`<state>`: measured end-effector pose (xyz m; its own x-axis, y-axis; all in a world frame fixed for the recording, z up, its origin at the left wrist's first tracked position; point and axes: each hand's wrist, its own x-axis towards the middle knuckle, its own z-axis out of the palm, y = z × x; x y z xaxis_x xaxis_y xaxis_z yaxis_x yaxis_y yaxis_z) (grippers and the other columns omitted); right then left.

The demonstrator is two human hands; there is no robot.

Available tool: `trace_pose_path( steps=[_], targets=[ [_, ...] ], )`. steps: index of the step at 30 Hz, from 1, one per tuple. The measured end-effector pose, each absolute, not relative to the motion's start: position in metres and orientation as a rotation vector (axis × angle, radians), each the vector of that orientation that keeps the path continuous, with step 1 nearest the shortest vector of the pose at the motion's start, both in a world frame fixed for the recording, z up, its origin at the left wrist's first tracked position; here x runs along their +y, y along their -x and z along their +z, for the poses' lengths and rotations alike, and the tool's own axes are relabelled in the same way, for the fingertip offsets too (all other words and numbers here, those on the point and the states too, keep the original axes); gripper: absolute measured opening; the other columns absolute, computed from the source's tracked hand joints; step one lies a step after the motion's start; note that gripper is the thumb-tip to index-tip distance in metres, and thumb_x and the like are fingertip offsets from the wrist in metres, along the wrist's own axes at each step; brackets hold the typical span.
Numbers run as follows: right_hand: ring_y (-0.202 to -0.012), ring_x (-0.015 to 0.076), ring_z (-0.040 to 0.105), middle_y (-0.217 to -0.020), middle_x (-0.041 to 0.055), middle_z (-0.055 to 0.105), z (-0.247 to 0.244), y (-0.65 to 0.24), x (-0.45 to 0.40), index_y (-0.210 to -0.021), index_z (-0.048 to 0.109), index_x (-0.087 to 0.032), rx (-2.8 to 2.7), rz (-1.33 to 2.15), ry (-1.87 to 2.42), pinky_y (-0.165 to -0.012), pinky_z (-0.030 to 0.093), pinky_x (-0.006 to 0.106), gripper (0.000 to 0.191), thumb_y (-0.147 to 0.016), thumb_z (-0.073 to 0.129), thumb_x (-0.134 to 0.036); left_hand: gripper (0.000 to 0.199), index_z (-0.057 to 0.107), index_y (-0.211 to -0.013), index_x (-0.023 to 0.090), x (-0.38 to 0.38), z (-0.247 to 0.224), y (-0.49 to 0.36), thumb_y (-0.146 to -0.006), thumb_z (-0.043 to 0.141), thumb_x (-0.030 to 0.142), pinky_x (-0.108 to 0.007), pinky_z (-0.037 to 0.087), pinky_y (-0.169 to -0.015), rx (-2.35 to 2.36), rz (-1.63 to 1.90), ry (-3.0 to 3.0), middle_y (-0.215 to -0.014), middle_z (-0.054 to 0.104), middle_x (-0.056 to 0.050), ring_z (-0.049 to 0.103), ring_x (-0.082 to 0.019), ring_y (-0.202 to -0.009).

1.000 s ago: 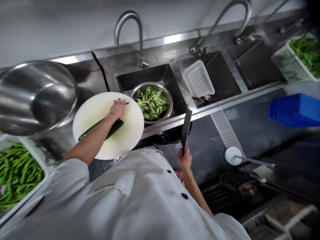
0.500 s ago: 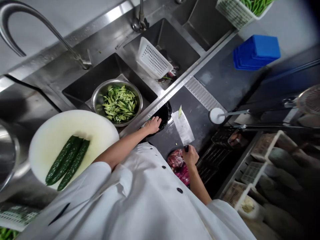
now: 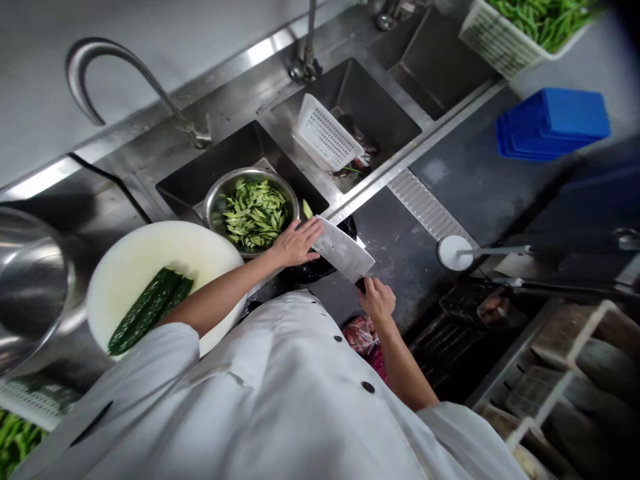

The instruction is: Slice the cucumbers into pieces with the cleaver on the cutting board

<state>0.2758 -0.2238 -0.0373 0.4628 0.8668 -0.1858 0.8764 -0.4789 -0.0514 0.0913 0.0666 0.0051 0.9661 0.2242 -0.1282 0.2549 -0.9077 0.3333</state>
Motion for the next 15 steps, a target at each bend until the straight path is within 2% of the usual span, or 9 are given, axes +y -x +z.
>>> trace_pose_path(
  steps=[4,7,10,12,15],
  targets=[
    [-0.080,0.0210,0.059,-0.091,0.0112,0.069,-0.049,-0.274,-0.199,-0.093,0.070,-0.018,1.690,-0.290,-2.618,-0.073,0.037,0.030,0.013,-0.090,0.061,-0.028,0.072,0.029,-0.166,0.012,0.115,0.011,-0.029,-0.106,0.040,0.050,-0.055,0.020,-0.130,0.872,-0.118,-2.655,-0.174,0.025,-0.018,0.022,-0.033,-0.163],
    [-0.075,0.0203,0.060,-0.090,0.0105,0.072,-0.055,-0.266,-0.188,-0.096,0.070,-0.018,1.704,-0.359,-2.706,-0.067,0.035,0.029,0.018,-0.088,0.059,-0.030,0.065,0.030,-0.166,0.015,0.126,0.030,0.053,-0.108,0.036,0.044,-0.050,0.028,-0.127,1.339,-0.028,-2.471,-0.172,0.030,-0.017,0.028,-0.031,-0.161],
    [-0.070,0.0225,0.063,-0.085,0.0089,0.072,-0.050,-0.250,-0.171,-0.111,0.068,-0.017,1.799,-0.610,-2.780,-0.063,0.039,0.029,0.032,-0.090,0.053,-0.036,0.061,0.034,-0.163,0.018,0.102,0.050,0.161,-0.106,0.036,0.042,-0.045,0.034,-0.124,1.740,0.021,-2.274,-0.166,0.040,-0.016,0.039,-0.030,-0.154],
    [-0.067,0.0244,0.065,-0.083,0.0075,0.073,-0.039,-0.234,-0.155,-0.126,0.063,-0.018,1.935,-0.848,-2.737,-0.062,0.044,0.031,0.043,-0.094,0.050,-0.043,0.063,0.036,-0.160,0.019,0.069,0.058,0.227,-0.104,0.042,0.045,-0.047,0.034,-0.124,1.912,-0.049,-2.163,-0.163,0.044,-0.016,0.040,-0.031,-0.152],
    [-0.068,0.0257,0.068,-0.084,0.0069,0.075,-0.016,-0.202,-0.125,-0.136,0.058,-0.020,2.172,-1.135,-2.475,-0.063,0.051,0.034,0.049,-0.099,0.047,-0.049,0.080,0.034,-0.161,0.019,0.014,0.057,0.290,-0.094,0.058,0.056,-0.052,0.031,-0.124,1.989,-0.236,-2.046,-0.165,0.039,-0.019,0.036,-0.036,-0.153]
  ],
)
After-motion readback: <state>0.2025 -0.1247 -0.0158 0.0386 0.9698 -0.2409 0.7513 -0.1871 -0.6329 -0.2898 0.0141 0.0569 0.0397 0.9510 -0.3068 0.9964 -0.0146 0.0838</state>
